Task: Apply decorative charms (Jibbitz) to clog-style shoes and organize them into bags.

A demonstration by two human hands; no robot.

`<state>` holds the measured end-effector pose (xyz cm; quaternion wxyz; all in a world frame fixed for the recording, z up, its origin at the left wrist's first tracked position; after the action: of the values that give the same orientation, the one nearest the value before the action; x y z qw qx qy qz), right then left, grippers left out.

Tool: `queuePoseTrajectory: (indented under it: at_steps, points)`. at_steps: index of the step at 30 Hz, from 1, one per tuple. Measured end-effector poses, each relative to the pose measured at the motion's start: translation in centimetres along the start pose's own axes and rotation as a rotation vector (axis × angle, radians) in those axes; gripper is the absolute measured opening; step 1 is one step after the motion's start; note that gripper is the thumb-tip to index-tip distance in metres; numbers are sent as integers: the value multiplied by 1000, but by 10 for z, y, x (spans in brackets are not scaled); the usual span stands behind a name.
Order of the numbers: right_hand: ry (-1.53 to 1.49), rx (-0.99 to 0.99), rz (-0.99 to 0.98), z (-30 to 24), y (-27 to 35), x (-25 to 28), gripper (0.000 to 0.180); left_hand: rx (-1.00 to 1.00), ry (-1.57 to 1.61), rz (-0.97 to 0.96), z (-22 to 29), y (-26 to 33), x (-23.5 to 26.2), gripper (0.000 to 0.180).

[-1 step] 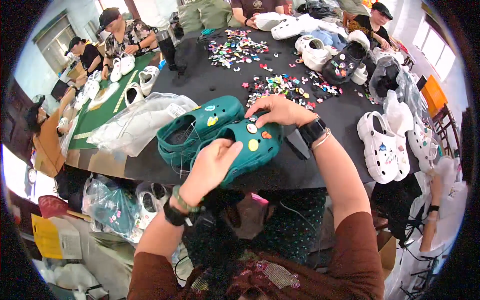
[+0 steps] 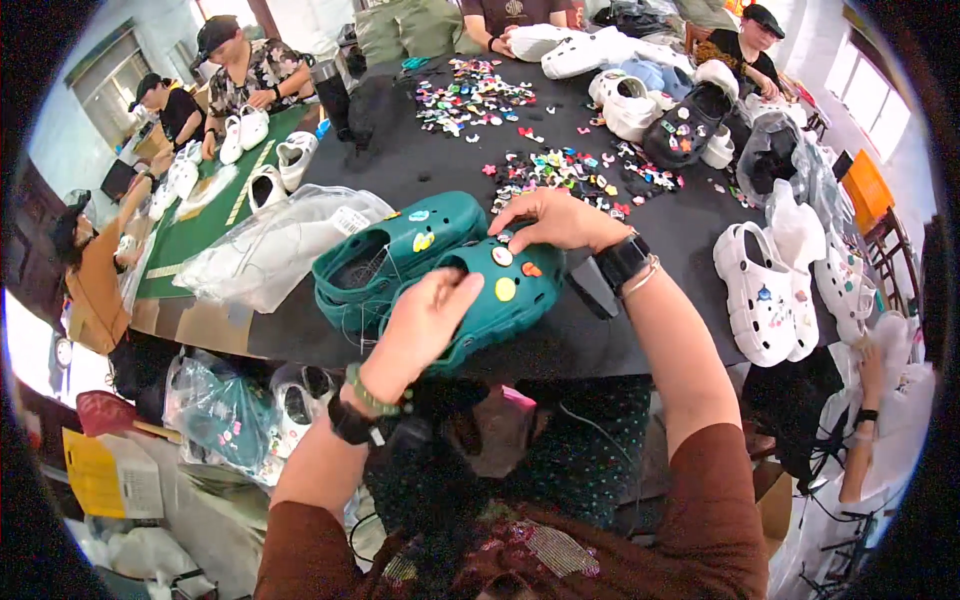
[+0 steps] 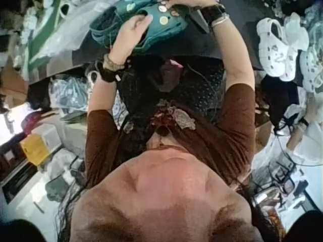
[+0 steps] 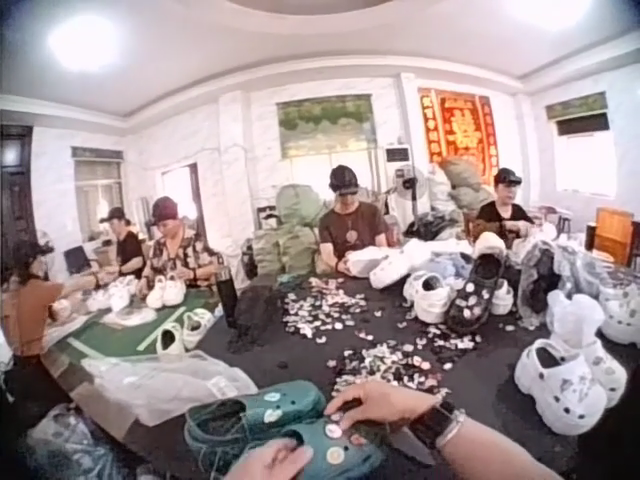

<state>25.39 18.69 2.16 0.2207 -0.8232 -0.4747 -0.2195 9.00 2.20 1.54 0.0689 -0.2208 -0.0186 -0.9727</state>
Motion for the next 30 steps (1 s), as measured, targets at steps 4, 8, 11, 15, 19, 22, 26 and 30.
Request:
queuePoseTrajectory:
  at_steps: [4,8,11,15,19,22,26,30]
  points:
    - [-59,-20,8,11,-3,0,25,308,967,-434,0,-27,-35,37]
    - [43,99,149,11,-1,-6,19,303,1002,-364,-5,-33,-48,33]
    - [132,61,229,15,-2,-8,18,268,916,-317,-2,-32,-45,31]
    - [168,-50,378,24,-3,-7,18,269,930,-315,-5,-30,-48,33]
    - [-143,-182,504,41,-3,-1,24,209,870,-282,-12,-28,-48,31]
    - [109,-302,658,27,11,14,21,173,698,-221,-17,-28,-44,30]
    - [592,-343,755,40,46,40,22,158,843,-269,-10,-26,-49,31]
    - [719,-123,897,37,68,34,39,205,917,-289,-9,-27,-50,31]
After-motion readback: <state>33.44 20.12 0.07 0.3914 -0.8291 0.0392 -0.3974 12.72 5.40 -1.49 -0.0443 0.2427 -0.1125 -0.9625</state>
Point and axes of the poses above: each hand's wrist, its own y-axis away from the middle knuckle, its own x-axis out of the back of the hand, z = x × y, the point moved 4 cm from there along -y, towards the middle knuckle
